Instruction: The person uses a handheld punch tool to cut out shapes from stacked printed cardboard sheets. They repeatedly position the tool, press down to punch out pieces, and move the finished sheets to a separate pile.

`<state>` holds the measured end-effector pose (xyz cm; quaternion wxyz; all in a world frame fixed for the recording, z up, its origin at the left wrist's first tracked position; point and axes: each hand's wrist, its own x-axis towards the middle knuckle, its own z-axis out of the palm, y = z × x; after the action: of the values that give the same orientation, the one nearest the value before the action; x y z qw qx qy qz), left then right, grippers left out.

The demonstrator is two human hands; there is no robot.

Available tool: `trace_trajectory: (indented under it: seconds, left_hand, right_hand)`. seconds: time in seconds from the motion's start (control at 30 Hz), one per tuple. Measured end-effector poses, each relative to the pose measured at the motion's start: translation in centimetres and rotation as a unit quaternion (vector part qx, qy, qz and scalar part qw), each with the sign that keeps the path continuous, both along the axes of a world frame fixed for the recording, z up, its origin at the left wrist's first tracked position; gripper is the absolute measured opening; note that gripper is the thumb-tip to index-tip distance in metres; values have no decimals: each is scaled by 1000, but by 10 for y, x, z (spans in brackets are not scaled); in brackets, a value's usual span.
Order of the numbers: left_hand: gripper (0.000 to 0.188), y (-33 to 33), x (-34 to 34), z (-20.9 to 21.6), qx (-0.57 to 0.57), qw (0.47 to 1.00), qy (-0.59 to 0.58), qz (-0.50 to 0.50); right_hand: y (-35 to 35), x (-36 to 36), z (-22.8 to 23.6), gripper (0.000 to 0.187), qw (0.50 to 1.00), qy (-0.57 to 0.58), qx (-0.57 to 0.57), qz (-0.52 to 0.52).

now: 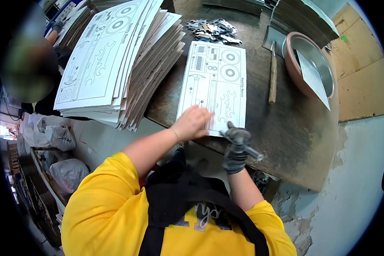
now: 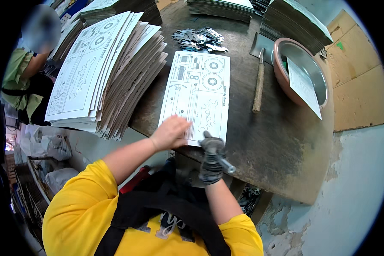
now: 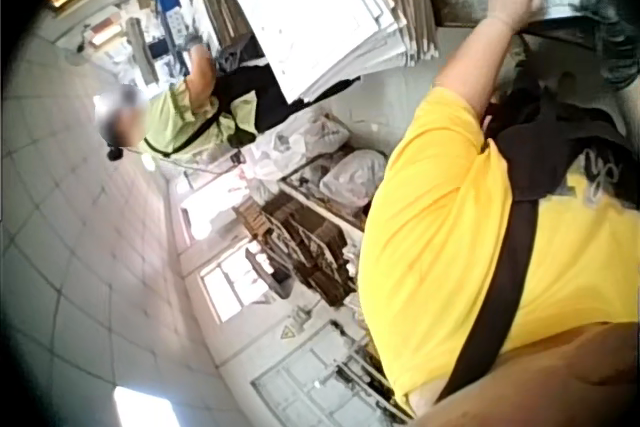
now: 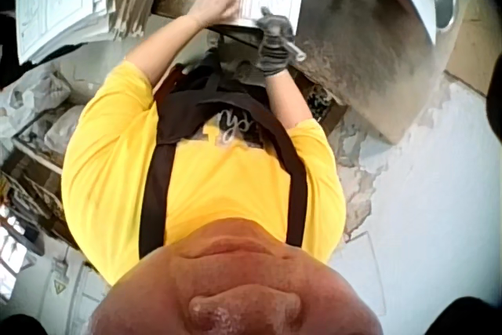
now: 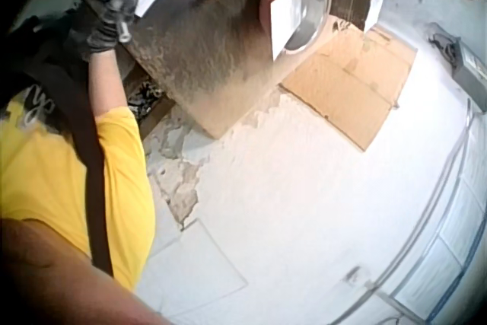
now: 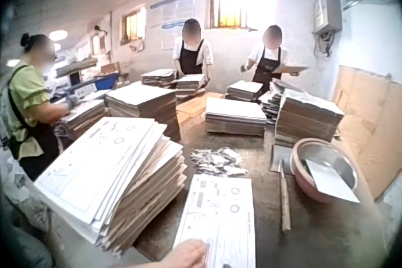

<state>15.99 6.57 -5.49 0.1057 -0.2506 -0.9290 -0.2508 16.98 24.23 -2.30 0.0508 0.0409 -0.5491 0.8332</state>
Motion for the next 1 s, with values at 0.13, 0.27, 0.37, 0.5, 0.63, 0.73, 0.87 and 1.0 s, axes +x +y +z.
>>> trace_trajectory:
  seconds: [0.13,0.27,0.37,0.5,0.63,0.73,0.87,1.0]
  left_hand:
    - [39,17,21,6,-142,988,42,-39]
    - [37,19,24,47,-193,979,58,-29]
    - [37,15,21,121,-134,984,112,33]
    - [41,-16,39,228,-10,968,198,154]
    - [52,-65,69,265,-35,923,307,228]
    - [46,-118,83,258,-114,907,259,311]
    - [41,-199,118,222,-97,940,36,326]
    - [31,-155,103,201,-3,941,204,268]
  right_hand:
    - [43,-5,9,22,999,29,-26,-37]
    - [75,-6,24,21,994,81,-45,-61]
    - [85,-6,36,26,989,95,-68,-93]
    - [83,-13,47,32,989,93,-73,-94]
    - [67,-22,44,32,991,83,-85,-67]
    - [51,-28,37,31,992,52,-109,-38]
    - [25,-37,29,31,992,15,-123,22]
    - [0,-63,18,32,994,14,-103,26]
